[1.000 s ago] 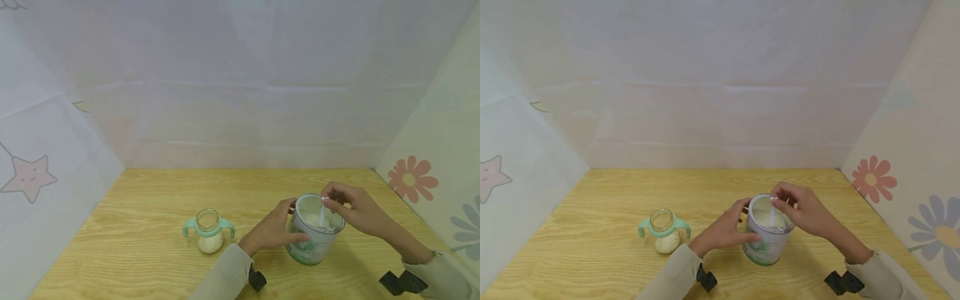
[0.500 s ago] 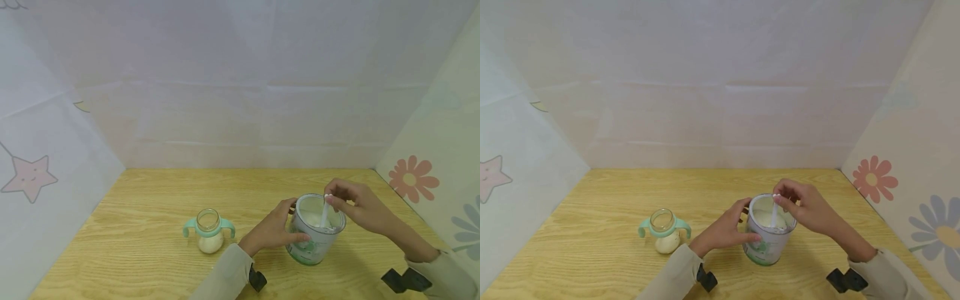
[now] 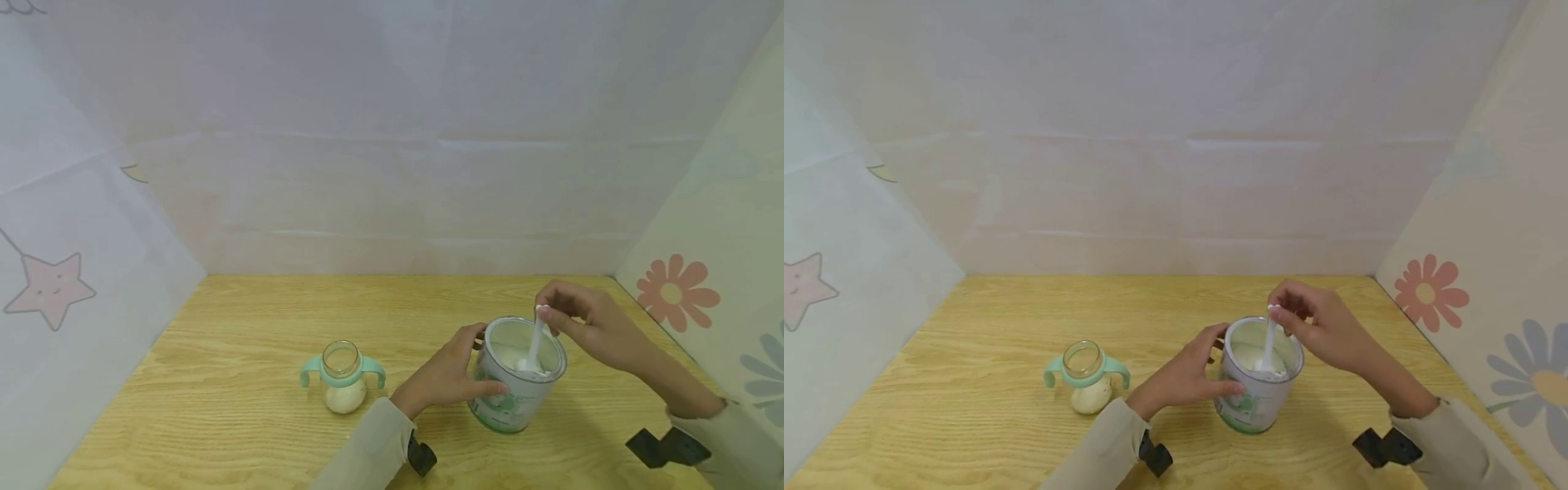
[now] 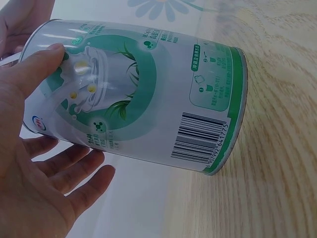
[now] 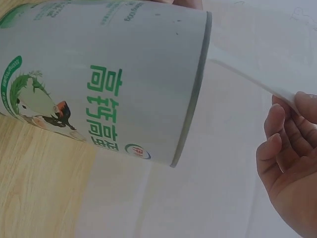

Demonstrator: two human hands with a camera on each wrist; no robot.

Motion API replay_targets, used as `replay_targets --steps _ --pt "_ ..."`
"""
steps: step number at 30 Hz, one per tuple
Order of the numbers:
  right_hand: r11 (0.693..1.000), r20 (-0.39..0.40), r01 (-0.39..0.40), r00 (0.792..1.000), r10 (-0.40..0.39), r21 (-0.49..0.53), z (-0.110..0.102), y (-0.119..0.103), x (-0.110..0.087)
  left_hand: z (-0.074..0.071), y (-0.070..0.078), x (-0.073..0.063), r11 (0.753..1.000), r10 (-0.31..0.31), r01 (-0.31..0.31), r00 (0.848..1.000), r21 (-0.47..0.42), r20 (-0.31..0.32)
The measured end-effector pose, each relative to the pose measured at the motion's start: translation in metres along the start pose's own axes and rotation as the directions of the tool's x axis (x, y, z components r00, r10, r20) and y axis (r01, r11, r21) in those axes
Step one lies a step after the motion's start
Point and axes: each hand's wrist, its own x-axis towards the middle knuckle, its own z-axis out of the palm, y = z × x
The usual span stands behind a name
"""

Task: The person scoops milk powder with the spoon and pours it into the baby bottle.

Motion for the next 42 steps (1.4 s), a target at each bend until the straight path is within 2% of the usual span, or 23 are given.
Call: replay_targets --steps 6,15,20,32,38,42 --pt "1.0 -0.007 -0.026 1.0 0.026 -0.017 -0.005 0.0 0.005 -0.001 0.0 0.0 1.0 0.014 -0.014 1.0 -0.003 0.001" --pt "1.0 -0.025 -0.021 0.999 0.021 -0.001 -0.013 0.003 0.013 0.0 -0.001 0.0 1.0 0.016 -0.016 1.0 -0.012 0.011" --pt "1.0 -0.039 -0.009 0.999 0.009 0.01 -0.014 0.002 0.018 -0.002 0.0 0.0 1.0 0.028 -0.028 1.0 0.01 0.01" --pt "1.0 -0.067 -0.024 0.997 0.025 0.015 -0.015 0.004 0.028 -0.016 0.005 -0.007 0.995 0.011 -0.011 1.0 0.094 0.0" --pt "0.998 -0.076 -0.061 0.995 0.063 0.019 -0.016 0.007 0.03 -0.026 0.009 -0.013 0.992 0.007 -0.003 1.0 0.125 -0.029" --pt "0.995 -0.074 -0.101 0.992 0.101 0.0 -0.016 0.007 0.03 -0.032 0.013 -0.017 0.987 -0.014 0.022 0.998 0.156 -0.056"
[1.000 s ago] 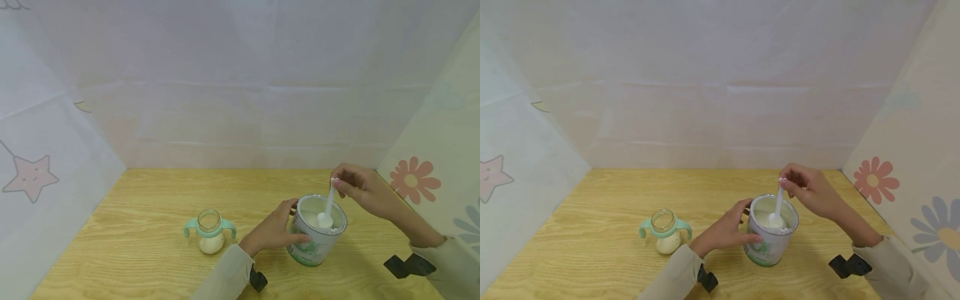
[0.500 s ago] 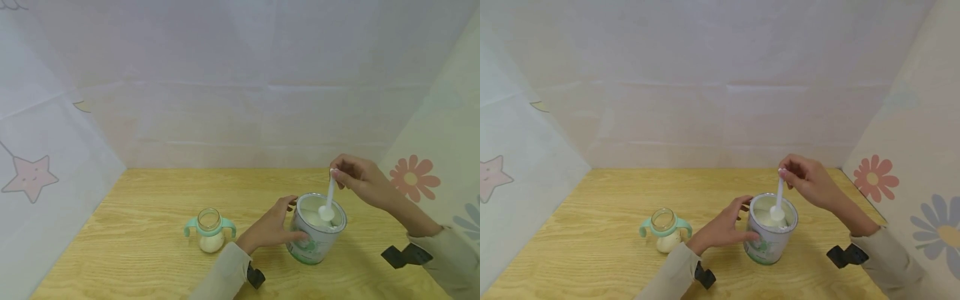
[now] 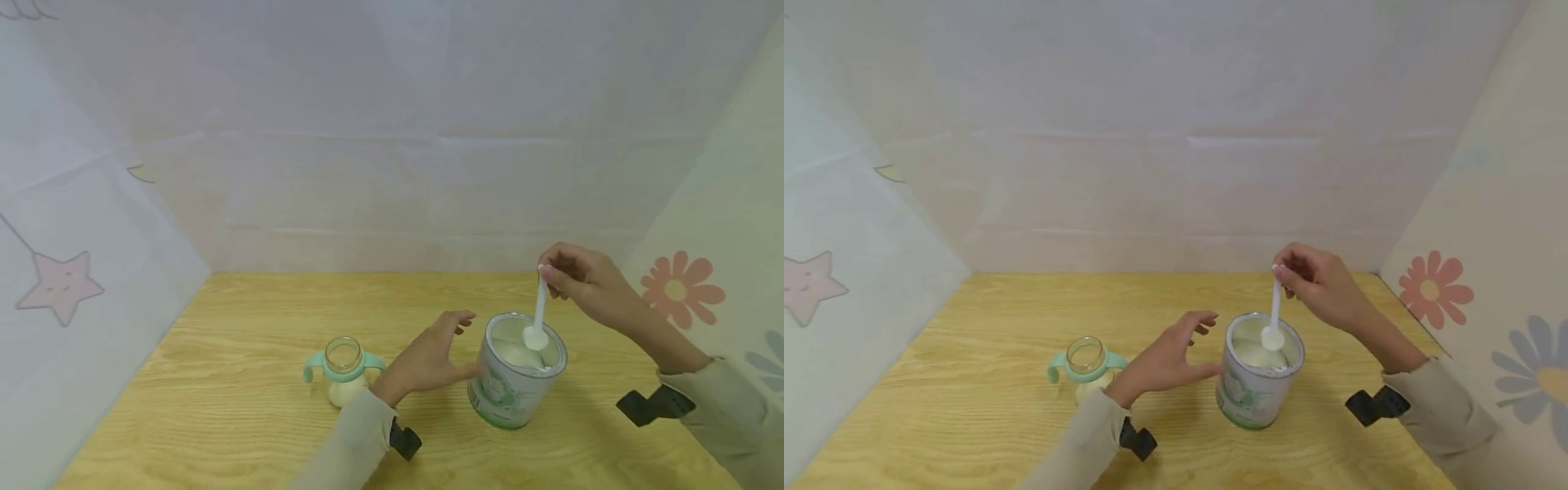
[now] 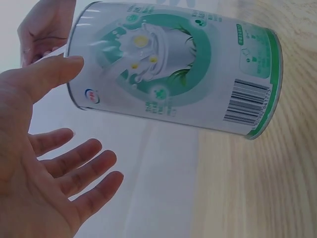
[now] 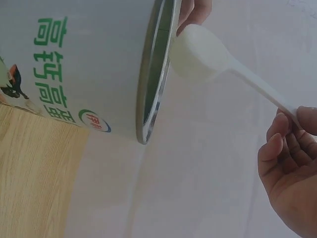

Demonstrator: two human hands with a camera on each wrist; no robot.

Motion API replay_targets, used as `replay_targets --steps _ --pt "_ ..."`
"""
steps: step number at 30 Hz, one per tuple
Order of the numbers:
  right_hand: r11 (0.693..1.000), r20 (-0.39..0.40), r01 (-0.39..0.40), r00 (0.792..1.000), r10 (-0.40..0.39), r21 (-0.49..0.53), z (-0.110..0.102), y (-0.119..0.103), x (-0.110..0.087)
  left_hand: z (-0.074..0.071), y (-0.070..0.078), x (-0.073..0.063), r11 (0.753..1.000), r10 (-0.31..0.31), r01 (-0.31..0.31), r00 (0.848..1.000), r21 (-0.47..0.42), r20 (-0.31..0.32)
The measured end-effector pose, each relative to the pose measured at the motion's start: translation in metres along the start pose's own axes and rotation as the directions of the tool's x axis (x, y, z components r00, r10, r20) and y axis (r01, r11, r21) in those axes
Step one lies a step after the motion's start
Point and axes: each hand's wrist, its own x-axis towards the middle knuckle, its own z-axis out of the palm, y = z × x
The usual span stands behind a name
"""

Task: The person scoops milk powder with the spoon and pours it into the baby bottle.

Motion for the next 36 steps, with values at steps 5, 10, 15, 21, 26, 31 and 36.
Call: replay_targets --steps 5,10,15,21,26,31,36 --pt "0.997 0.001 -0.06 0.998 0.061 -0.056 -0.001 0.001 0.0 -0.009 0.002 -0.004 0.999 -0.028 0.028 1.0 0.021 -0.012" --pt "0.993 0.003 -0.092 0.996 0.092 -0.069 0.002 0.0 0.002 -0.02 0.0 -0.011 0.999 -0.017 0.019 0.999 0.044 -0.028" --pt "0.992 0.012 -0.112 0.994 0.113 -0.057 0.004 -0.003 0.004 -0.032 -0.001 -0.019 0.998 -0.039 0.041 0.998 0.046 -0.039" --pt "0.995 0.013 -0.101 0.995 0.101 -0.019 0.006 -0.003 0.007 -0.049 -0.006 -0.029 0.998 -0.057 0.059 0.997 0.023 -0.06" --pt "0.994 0.003 -0.098 0.995 0.098 0.038 0.013 -0.004 0.012 -0.06 -0.012 -0.04 0.999 -0.039 0.043 0.994 0.033 -0.104" --pt "0.996 0.003 -0.087 0.996 0.087 0.028 0.016 -0.007 0.016 -0.069 -0.016 -0.051 0.998 -0.047 0.052 0.989 0.035 -0.139" --pt "0.996 0.006 -0.087 0.996 0.087 0.017 0.015 -0.01 0.017 -0.078 -0.02 -0.059 0.998 -0.04 0.047 0.989 0.047 -0.145"
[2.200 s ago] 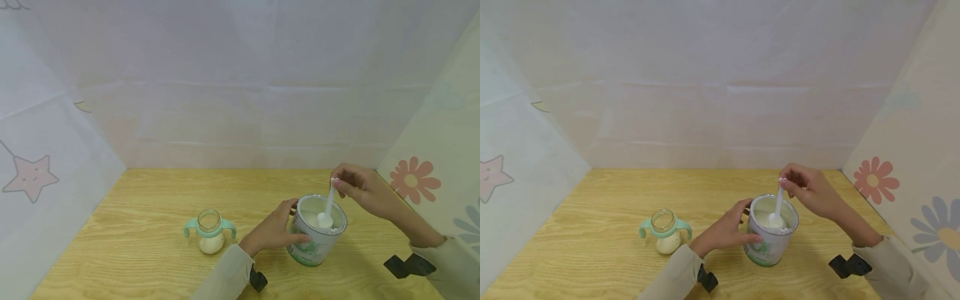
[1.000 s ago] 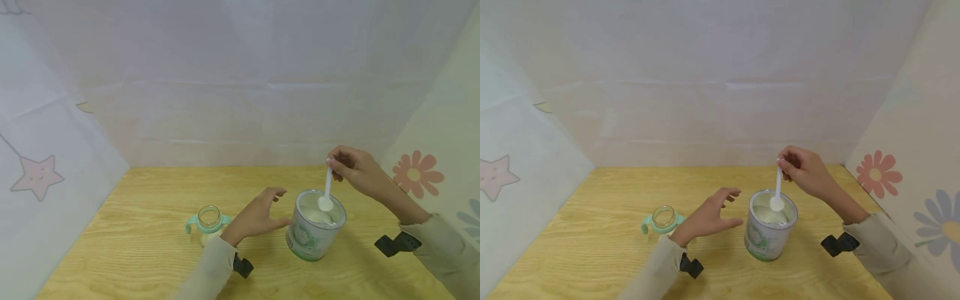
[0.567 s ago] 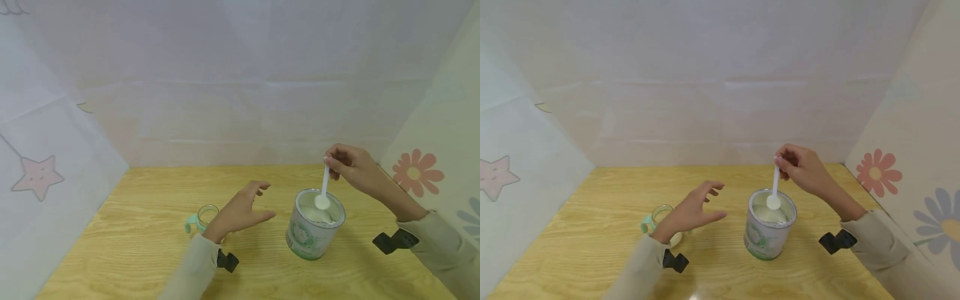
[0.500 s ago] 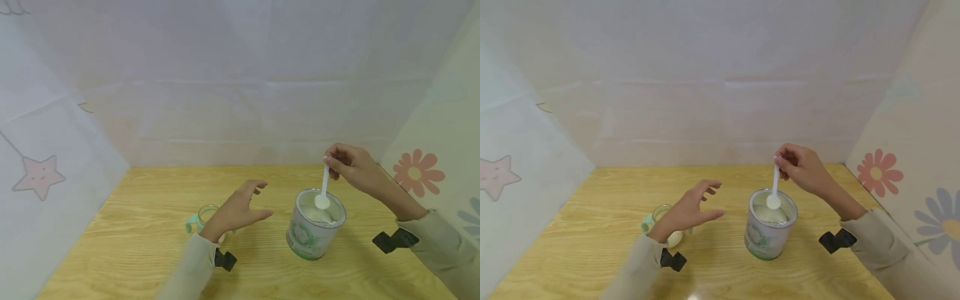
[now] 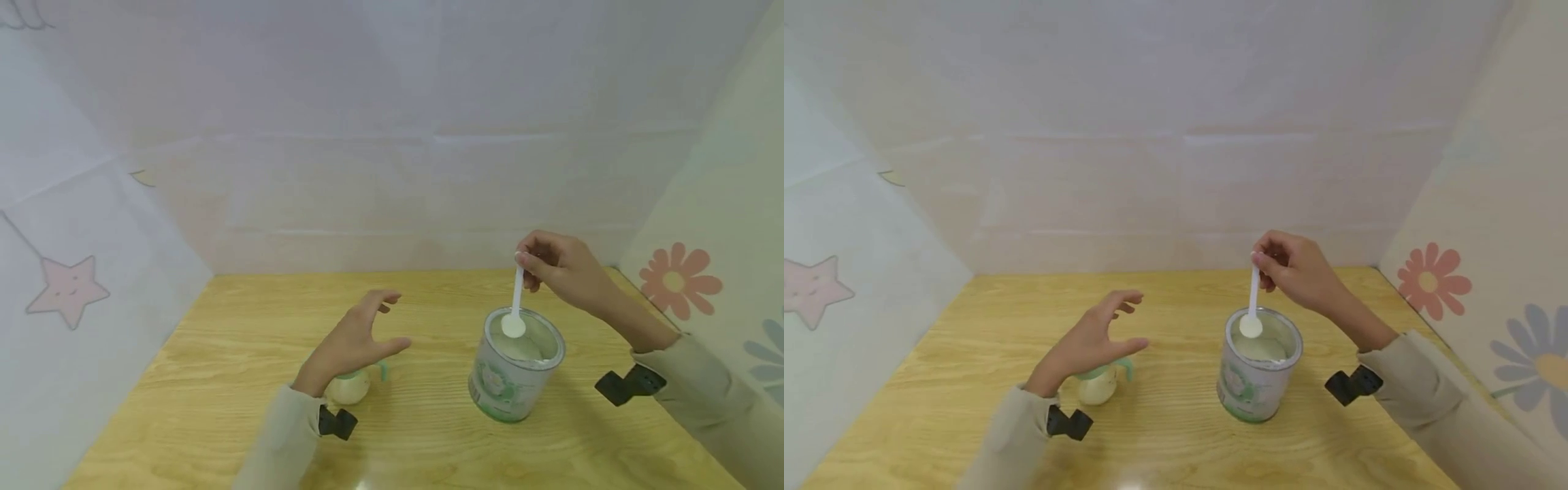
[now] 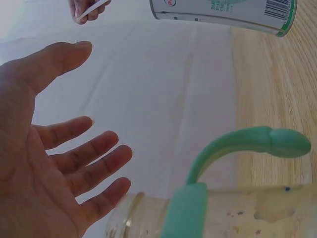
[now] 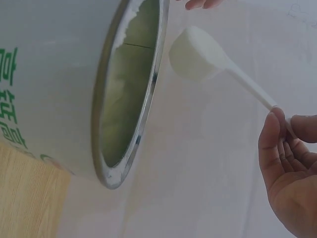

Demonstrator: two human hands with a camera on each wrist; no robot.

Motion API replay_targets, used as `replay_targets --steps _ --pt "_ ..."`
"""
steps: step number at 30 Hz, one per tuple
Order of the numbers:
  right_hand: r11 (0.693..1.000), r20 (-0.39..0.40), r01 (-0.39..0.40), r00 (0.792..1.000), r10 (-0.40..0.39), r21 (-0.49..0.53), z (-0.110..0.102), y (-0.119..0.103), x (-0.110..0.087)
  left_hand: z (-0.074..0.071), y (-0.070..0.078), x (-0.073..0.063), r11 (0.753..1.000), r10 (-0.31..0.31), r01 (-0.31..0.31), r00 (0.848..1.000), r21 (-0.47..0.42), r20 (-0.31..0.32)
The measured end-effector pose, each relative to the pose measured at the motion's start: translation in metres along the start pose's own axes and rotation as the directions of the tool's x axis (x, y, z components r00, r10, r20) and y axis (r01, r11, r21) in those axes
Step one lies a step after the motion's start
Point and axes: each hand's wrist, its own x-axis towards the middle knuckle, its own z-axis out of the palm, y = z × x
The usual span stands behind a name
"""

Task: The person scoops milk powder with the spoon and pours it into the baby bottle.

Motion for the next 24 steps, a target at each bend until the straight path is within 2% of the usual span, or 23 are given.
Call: replay_targets --steps 11,24 --pt "1.0 0.02 0.015 1.0 -0.015 0.018 0.007 0.001 0.008 -0.017 -0.014 -0.019 0.998 -0.064 0.063 0.997 -0.025 -0.036" --pt "0.999 0.021 0.038 0.999 -0.038 0.014 0.013 -0.005 0.02 -0.028 -0.032 -0.038 0.997 -0.081 0.08 0.994 -0.021 -0.067"
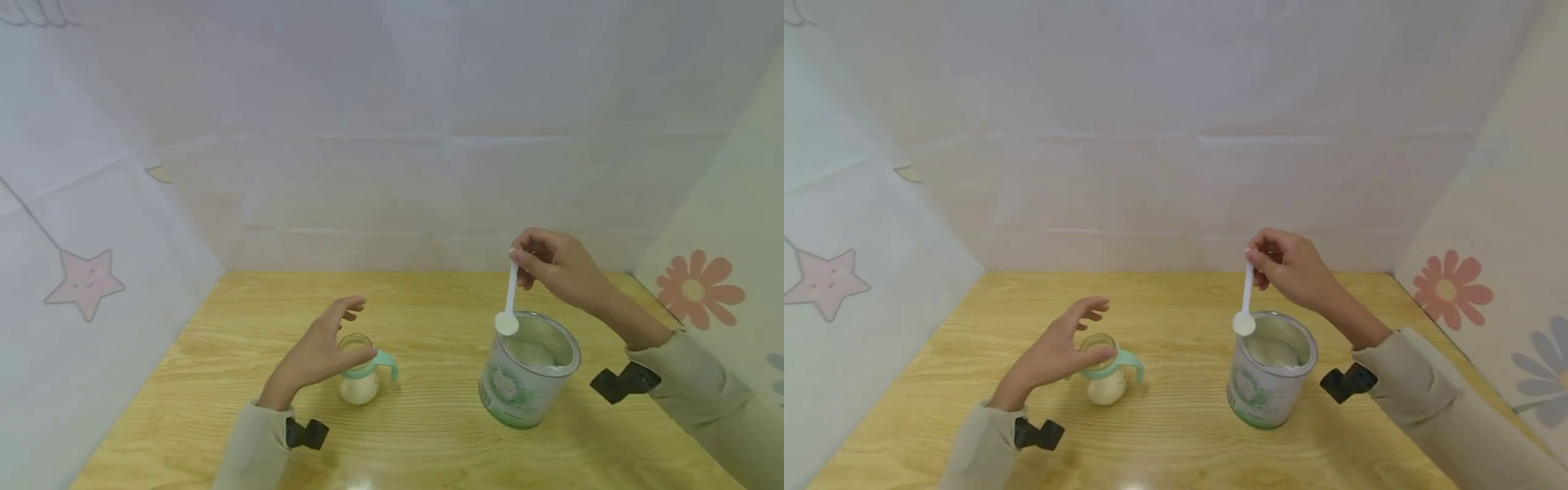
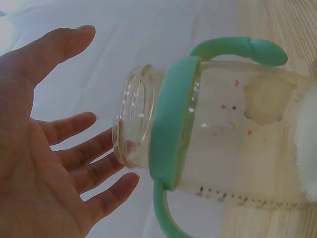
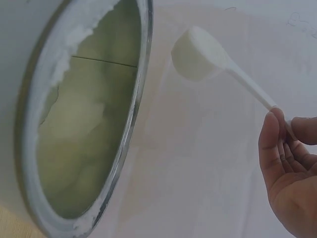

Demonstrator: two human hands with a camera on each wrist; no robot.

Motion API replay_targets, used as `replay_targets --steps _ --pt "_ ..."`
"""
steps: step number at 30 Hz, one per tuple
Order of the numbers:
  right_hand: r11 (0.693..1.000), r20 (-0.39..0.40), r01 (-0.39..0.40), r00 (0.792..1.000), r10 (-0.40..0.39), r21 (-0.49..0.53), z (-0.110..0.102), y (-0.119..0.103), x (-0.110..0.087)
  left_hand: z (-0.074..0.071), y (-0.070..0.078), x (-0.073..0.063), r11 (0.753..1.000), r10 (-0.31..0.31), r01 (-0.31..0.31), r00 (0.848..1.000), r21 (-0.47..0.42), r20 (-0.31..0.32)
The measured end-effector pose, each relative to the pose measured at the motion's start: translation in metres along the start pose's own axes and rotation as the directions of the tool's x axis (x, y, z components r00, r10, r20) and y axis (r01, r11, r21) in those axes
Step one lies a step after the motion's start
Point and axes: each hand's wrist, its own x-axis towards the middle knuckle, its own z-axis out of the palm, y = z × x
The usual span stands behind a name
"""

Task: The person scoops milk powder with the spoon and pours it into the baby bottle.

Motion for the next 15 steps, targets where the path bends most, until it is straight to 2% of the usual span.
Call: replay_targets --steps 15 --pt "1.0 0.01 -0.007 1.0 0.006 0.028 0.007 -0.009 0.009 -0.008 -0.013 -0.01 0.999 -0.034 0.034 0.999 0.027 0.022"
